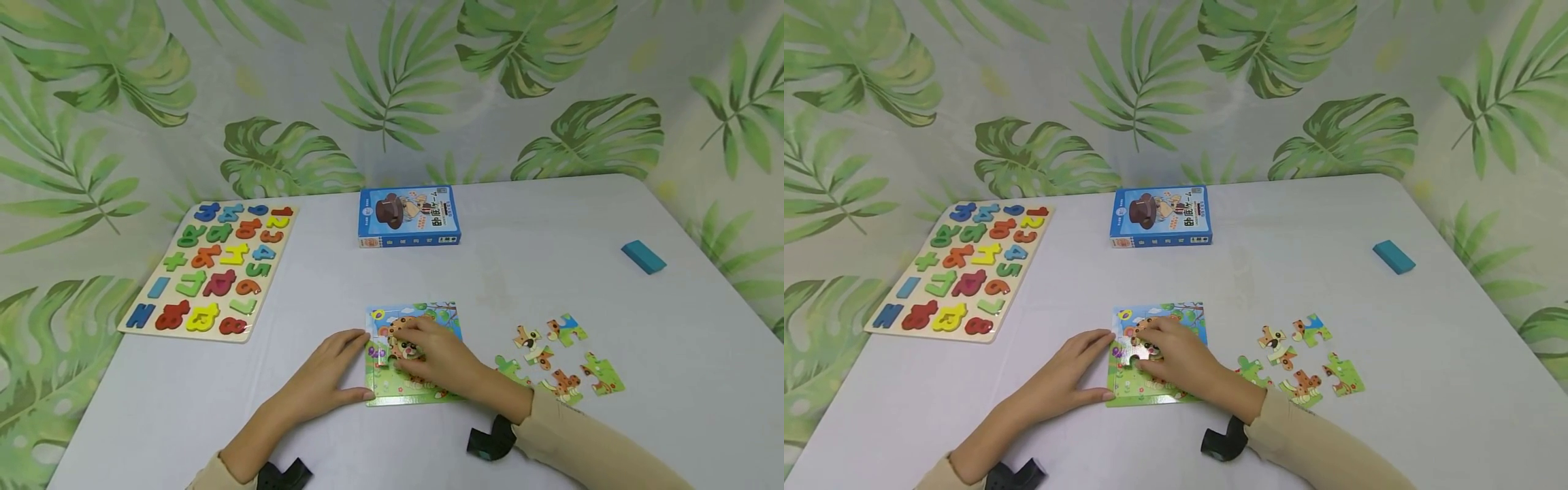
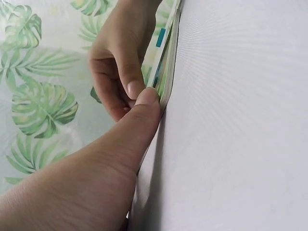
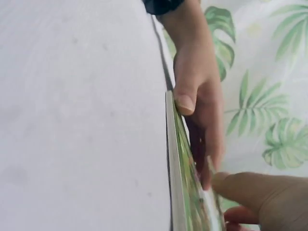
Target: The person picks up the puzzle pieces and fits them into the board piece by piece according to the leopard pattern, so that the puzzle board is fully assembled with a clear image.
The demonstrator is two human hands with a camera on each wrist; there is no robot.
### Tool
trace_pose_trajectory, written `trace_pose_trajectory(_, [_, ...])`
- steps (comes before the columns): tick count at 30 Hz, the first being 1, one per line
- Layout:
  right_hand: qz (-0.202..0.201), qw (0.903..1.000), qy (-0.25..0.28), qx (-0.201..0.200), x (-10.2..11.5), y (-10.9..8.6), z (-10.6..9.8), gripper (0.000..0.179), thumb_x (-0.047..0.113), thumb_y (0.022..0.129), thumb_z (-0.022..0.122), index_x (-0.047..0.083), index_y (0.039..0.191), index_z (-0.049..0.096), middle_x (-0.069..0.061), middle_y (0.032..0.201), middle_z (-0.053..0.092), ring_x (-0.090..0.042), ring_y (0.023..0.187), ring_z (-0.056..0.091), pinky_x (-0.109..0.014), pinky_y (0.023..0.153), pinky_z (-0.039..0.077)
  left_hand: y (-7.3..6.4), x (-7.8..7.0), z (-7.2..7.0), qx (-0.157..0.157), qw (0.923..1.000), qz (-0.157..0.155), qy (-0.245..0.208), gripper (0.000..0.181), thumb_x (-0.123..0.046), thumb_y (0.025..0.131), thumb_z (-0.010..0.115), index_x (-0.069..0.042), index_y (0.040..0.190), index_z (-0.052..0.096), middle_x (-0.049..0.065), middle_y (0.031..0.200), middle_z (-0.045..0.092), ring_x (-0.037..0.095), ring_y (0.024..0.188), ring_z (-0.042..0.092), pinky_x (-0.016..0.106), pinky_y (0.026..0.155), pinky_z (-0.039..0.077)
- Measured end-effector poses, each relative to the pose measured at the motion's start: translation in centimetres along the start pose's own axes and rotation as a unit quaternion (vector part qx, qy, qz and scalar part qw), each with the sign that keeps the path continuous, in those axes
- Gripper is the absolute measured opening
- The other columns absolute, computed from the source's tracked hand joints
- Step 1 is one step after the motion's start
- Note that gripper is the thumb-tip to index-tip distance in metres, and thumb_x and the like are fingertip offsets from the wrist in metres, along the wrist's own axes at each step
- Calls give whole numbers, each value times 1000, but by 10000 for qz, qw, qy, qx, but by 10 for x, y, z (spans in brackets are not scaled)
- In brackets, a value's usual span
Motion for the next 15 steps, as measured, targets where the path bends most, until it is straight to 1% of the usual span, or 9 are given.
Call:
trace_pose_trajectory(1, [-27, 10000, -88, 19, 0, 2, 3, 42, 29, 78, 70, 6, 112, 63, -2, 107, 55, -14, 98, 51, -30, 81, 45, 0, 0, 0, -11, 10000, 11, -11, 87, -62, 75, 55, -9, 140, 32, 3, 140, 30, 16, 128, 24, 35, 103, 23])
trace_pose_trajectory(3, [-113, 9997, -211, 42, -1, 4, 7, 43, 29, 77, 71, 6, 113, 63, -2, 106, 56, -16, 97, 51, -33, 83, 44, 0, 0, 0, -34, 10000, 50, -36, 85, -62, 75, 56, -11, 140, 33, 2, 140, 30, 16, 128, 24, 35, 103, 24])
trace_pose_trajectory(5, [-201, 9993, -301, 36, -1, 6, 10, 45, 29, 76, 72, 6, 114, 63, -2, 105, 56, -18, 96, 51, -35, 85, 42, 0, 0, 0, -47, 9999, 102, -37, 81, -61, 76, 56, -16, 139, 34, 1, 140, 30, 16, 127, 24, 36, 102, 24])
trace_pose_trajectory(7, [-223, 9994, -278, -18, -3, 7, 12, 45, 28, 75, 73, 7, 113, 64, -2, 105, 56, -18, 97, 51, -36, 87, 40, 0, -1, 0, -46, 9999, 164, -27, 76, -60, 76, 56, -21, 138, 37, 1, 140, 31, 17, 127, 24, 38, 102, 25])
trace_pose_trajectory(10, [-129, 9997, -185, -131, -6, 7, 13, 44, 29, 73, 74, 9, 111, 65, 1, 104, 55, -17, 98, 50, -35, 85, 40, 1, -1, 0, -14, 9998, 209, 14, 70, -59, 77, 56, -26, 136, 40, 1, 140, 30, 18, 128, 24, 39, 101, 25])
trace_pose_trajectory(12, [-30, 9997, -146, -206, -9, 8, 13, 42, 30, 72, 75, 12, 109, 67, 3, 103, 55, -16, 97, 49, -36, 84, 38, 1, -1, 0, 11, 9998, 205, 24, 69, -59, 77, 56, -26, 136, 41, 1, 141, 30, 18, 128, 23, 40, 101, 25])
trace_pose_trajectory(15, [97, 9994, -245, -217, -11, 7, 12, 42, 33, 72, 74, 16, 109, 67, 4, 103, 54, -17, 98, 47, -42, 84, 34, 1, -1, 1, 46, 9998, 201, 52, 70, -60, 78, 55, -25, 136, 40, 1, 142, 29, 18, 129, 22, 40, 102, 24])
Point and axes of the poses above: each hand's wrist, its own y-axis towards the middle knuckle, its own z-axis out of the palm, x = y × z, the point moved 5 cm from there along y, towards the middle knuckle
